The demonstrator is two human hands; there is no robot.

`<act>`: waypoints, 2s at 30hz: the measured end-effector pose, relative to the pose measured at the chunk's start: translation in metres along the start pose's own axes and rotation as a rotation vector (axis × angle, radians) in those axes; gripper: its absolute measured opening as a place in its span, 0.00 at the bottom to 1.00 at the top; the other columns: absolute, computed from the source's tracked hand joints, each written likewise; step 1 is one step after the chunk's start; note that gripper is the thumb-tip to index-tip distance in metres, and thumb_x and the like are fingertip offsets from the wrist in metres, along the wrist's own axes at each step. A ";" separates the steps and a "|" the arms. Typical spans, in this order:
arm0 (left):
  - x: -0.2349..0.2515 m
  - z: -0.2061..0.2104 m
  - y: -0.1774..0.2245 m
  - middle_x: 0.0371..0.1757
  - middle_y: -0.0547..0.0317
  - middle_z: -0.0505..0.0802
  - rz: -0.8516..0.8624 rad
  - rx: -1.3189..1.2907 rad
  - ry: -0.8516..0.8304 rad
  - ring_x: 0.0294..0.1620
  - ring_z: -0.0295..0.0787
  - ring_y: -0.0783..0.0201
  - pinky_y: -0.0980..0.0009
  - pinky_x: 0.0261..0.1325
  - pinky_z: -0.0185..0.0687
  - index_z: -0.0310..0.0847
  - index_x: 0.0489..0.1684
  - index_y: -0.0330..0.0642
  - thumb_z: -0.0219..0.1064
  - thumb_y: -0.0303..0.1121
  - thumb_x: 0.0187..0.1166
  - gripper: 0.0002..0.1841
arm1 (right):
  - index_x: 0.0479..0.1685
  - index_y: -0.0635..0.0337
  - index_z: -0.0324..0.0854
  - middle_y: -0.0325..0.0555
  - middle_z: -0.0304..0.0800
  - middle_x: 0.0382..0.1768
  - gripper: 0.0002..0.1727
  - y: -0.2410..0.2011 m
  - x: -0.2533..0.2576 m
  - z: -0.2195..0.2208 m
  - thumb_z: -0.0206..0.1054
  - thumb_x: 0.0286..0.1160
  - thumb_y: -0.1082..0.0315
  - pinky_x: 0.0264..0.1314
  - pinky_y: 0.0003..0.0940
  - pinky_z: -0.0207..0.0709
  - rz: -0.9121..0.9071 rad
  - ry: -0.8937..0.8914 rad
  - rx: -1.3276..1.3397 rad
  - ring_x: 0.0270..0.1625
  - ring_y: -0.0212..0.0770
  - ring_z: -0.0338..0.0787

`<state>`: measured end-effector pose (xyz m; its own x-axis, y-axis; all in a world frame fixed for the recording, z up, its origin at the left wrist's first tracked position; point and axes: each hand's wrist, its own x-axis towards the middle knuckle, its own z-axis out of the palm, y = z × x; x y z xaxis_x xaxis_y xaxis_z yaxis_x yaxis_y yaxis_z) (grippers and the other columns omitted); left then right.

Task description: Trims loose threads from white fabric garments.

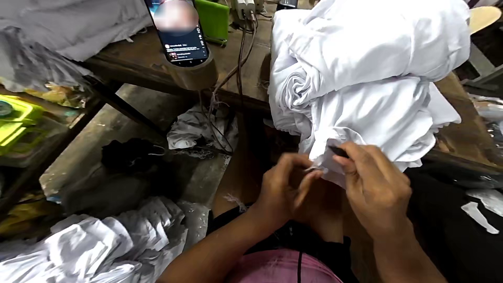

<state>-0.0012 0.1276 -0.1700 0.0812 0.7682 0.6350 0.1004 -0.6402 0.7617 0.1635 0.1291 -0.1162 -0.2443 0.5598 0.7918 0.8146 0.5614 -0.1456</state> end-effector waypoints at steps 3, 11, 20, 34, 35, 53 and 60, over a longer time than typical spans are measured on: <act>0.015 0.001 0.001 0.47 0.53 0.91 -0.191 -0.057 -0.078 0.44 0.92 0.71 0.72 0.50 0.90 0.62 0.75 0.30 0.75 0.28 0.76 0.32 | 0.51 0.68 0.86 0.63 0.85 0.58 0.13 0.007 0.024 0.000 0.64 0.87 0.65 0.49 0.29 0.81 0.051 -0.043 0.092 0.47 0.42 0.88; -0.013 -0.023 -0.002 0.32 0.53 0.90 -0.022 0.123 -0.172 0.36 0.84 0.76 0.85 0.48 0.78 0.89 0.41 0.30 0.59 0.30 0.88 0.14 | 0.49 0.64 0.88 0.43 0.90 0.41 0.19 0.024 -0.014 -0.035 0.61 0.89 0.55 0.53 0.13 0.79 0.168 -0.314 0.432 0.48 0.21 0.87; -0.011 -0.017 0.004 0.29 0.51 0.86 0.082 0.054 -0.224 0.36 0.82 0.70 0.82 0.47 0.76 0.87 0.40 0.30 0.59 0.27 0.87 0.12 | 0.53 0.64 0.91 0.53 0.93 0.42 0.17 0.012 -0.026 -0.026 0.61 0.88 0.60 0.54 0.33 0.81 0.067 -0.305 0.049 0.47 0.45 0.90; -0.012 -0.011 0.000 0.30 0.51 0.87 0.063 0.009 -0.222 0.36 0.83 0.71 0.82 0.47 0.77 0.88 0.39 0.29 0.60 0.27 0.87 0.12 | 0.54 0.63 0.91 0.55 0.89 0.36 0.15 0.013 -0.022 -0.019 0.62 0.87 0.63 0.43 0.38 0.78 -0.014 -0.299 -0.001 0.38 0.49 0.86; -0.011 -0.012 0.000 0.30 0.52 0.87 0.055 -0.001 -0.209 0.36 0.83 0.72 0.83 0.46 0.77 0.87 0.39 0.29 0.59 0.27 0.87 0.12 | 0.54 0.63 0.91 0.55 0.90 0.37 0.16 0.013 -0.023 -0.021 0.62 0.88 0.62 0.44 0.38 0.79 -0.018 -0.318 0.004 0.39 0.49 0.87; 0.007 0.004 0.002 0.67 0.52 0.90 -0.459 -1.319 -0.042 0.70 0.87 0.53 0.51 0.82 0.73 0.74 0.77 0.59 0.63 0.27 0.83 0.24 | 0.46 0.68 0.87 0.54 0.88 0.34 0.18 0.029 -0.032 -0.047 0.59 0.91 0.60 0.50 0.23 0.75 0.061 -0.127 -0.030 0.41 0.38 0.85; 0.005 0.001 0.007 0.72 0.48 0.87 -0.448 -1.364 -0.047 0.71 0.86 0.50 0.49 0.81 0.73 0.72 0.81 0.58 0.61 0.24 0.83 0.26 | 0.46 0.68 0.86 0.54 0.87 0.34 0.19 0.029 -0.034 -0.045 0.59 0.91 0.60 0.50 0.22 0.75 0.076 -0.110 -0.012 0.41 0.37 0.85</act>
<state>0.0007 0.1268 -0.1620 0.3326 0.8838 0.3292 -0.8836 0.1699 0.4364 0.2192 0.0989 -0.1208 -0.2375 0.6640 0.7090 0.8392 0.5078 -0.1945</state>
